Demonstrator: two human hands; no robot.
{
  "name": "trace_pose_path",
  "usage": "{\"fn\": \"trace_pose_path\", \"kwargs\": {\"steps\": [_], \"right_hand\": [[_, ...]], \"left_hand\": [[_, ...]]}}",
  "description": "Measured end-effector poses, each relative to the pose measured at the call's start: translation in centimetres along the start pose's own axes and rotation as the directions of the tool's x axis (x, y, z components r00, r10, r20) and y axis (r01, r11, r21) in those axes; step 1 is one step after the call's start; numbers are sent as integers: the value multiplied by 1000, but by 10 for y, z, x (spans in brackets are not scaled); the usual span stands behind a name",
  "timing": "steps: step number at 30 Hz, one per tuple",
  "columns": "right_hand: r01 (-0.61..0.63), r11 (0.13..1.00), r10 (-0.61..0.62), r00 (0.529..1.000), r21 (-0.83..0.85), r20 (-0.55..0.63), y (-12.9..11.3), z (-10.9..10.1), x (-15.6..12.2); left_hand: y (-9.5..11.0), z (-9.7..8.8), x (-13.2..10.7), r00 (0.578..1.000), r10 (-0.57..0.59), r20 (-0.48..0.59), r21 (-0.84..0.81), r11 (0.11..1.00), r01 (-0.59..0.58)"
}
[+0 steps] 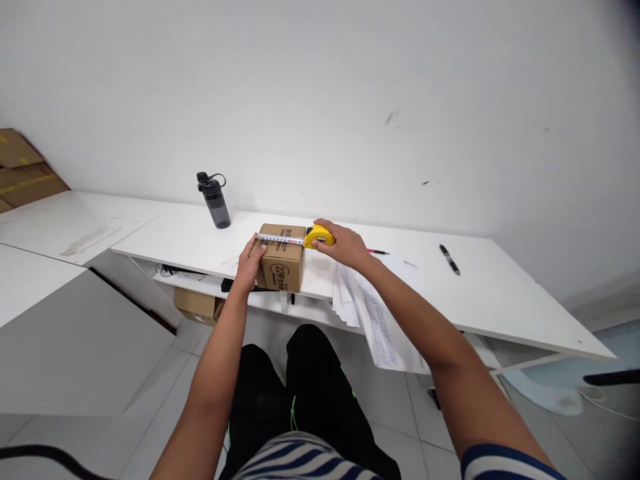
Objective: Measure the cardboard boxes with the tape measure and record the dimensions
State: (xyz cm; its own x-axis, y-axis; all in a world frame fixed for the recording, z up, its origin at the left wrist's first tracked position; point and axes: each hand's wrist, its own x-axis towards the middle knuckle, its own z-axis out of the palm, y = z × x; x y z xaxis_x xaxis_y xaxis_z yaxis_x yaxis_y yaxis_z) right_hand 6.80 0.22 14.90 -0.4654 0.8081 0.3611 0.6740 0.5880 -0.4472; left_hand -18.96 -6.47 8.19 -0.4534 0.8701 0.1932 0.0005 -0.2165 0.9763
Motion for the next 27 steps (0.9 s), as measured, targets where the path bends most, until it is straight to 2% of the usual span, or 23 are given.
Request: {"fn": "trace_pose_path", "kwargs": {"steps": [9,18,23,27], "right_hand": [[8,1000,-8,1000,-21,0,-3,-2,0],[56,998,-56,998,-24,-14,-12,0,15],[105,994,-105,994,-16,39,-32,11,32],[201,980,-201,976,2,86,-62,35,49]], "left_hand": [[-4,0,3,1000,23,12,16,1000,-24],[-2,-2,2,1000,16,-10,26,1000,-15],[2,-1,-1,1000,12,-11,17,1000,-11],[0,-1,-1,1000,12,-17,18,1000,-12]]}}
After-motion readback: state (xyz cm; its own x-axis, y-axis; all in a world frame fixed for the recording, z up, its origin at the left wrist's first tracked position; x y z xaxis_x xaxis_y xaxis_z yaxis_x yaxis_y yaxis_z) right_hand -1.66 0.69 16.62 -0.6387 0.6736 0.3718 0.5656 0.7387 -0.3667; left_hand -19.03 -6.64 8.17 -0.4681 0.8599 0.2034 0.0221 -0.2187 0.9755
